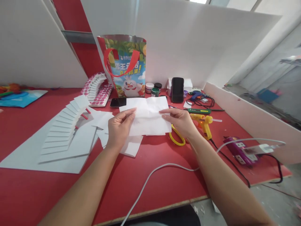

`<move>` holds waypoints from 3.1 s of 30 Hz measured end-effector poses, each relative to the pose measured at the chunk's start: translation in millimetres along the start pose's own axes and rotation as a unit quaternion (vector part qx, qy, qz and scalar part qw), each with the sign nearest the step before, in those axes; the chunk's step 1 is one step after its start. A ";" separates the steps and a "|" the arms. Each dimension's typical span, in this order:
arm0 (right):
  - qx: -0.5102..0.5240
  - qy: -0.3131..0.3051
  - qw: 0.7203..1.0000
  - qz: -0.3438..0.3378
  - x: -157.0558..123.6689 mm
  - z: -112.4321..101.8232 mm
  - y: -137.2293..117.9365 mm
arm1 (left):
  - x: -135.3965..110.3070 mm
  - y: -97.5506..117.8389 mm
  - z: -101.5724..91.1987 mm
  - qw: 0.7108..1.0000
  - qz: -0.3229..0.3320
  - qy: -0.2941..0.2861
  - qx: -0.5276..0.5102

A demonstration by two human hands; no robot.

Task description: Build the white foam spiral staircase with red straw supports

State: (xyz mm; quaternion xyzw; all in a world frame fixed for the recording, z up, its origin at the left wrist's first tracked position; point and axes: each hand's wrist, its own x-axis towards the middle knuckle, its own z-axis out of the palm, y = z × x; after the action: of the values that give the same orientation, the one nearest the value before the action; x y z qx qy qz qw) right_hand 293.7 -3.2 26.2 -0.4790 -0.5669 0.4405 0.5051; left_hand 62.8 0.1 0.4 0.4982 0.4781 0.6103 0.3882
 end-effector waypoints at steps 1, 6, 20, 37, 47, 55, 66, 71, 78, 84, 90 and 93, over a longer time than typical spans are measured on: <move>-0.005 0.007 1.000 0.000 0.6 -0.7 0.6 | -0.1 0.4 -0.2 1.000 0.000 -0.002 0.000; -0.049 0.029 0.998 -0.008 1.6 -3.7 -0.2 | -0.6 3.2 -1.2 0.998 -0.025 -0.048 -0.014; -0.083 0.063 0.993 -0.053 3.3 -6.3 3.6 | 4.4 -5.9 -5.1 0.992 0.089 -0.072 0.061; -0.153 0.035 0.983 -0.098 0.6 -10.1 -3.9 | 6.8 9.0 -10.1 0.989 0.080 -0.061 0.107; -0.091 -0.005 0.993 -0.068 -2.6 -12.2 -13.5 | 5.3 11.9 -8.9 0.991 -0.049 -0.119 -0.034; -0.147 -0.039 0.986 -0.074 -5.6 -9.5 -13.7 | -0.3 9.3 -6.0 0.991 -0.077 -0.103 0.040; -0.024 -0.029 0.999 -0.025 0.9 -10.2 -5.7 | 3.9 8.5 -2.1 0.973 -0.177 -0.108 -0.098; 0.093 -0.070 0.988 0.098 -1.4 -8.8 -6.9 | 3.0 8.1 -4.3 0.956 -0.215 -0.156 -0.126; 0.091 -0.133 0.982 0.100 -2.6 -11.2 -11.6 | 0.2 12.9 -4.0 0.962 -0.180 -0.174 -0.111; 0.130 -0.129 0.978 0.104 -3.8 -16.0 -16.8 | -1.5 18.4 -3.4 0.953 -0.182 -0.193 -0.146; 0.136 -0.145 0.976 0.095 -2.1 -22.9 -20.5 | -2.8 24.2 -6.7 0.948 -0.158 -0.232 -0.148; 0.142 -0.151 0.974 0.093 -1.1 -24.2 -20.7 | -4.2 27.7 -6.3 0.943 -0.161 -0.246 -0.156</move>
State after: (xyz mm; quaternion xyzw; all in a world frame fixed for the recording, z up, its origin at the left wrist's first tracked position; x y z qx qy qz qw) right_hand 315.7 -7.0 48.8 -0.3808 -0.5210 0.6291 0.4333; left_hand 57.5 -11.9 25.9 0.4827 0.3402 0.4647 0.6597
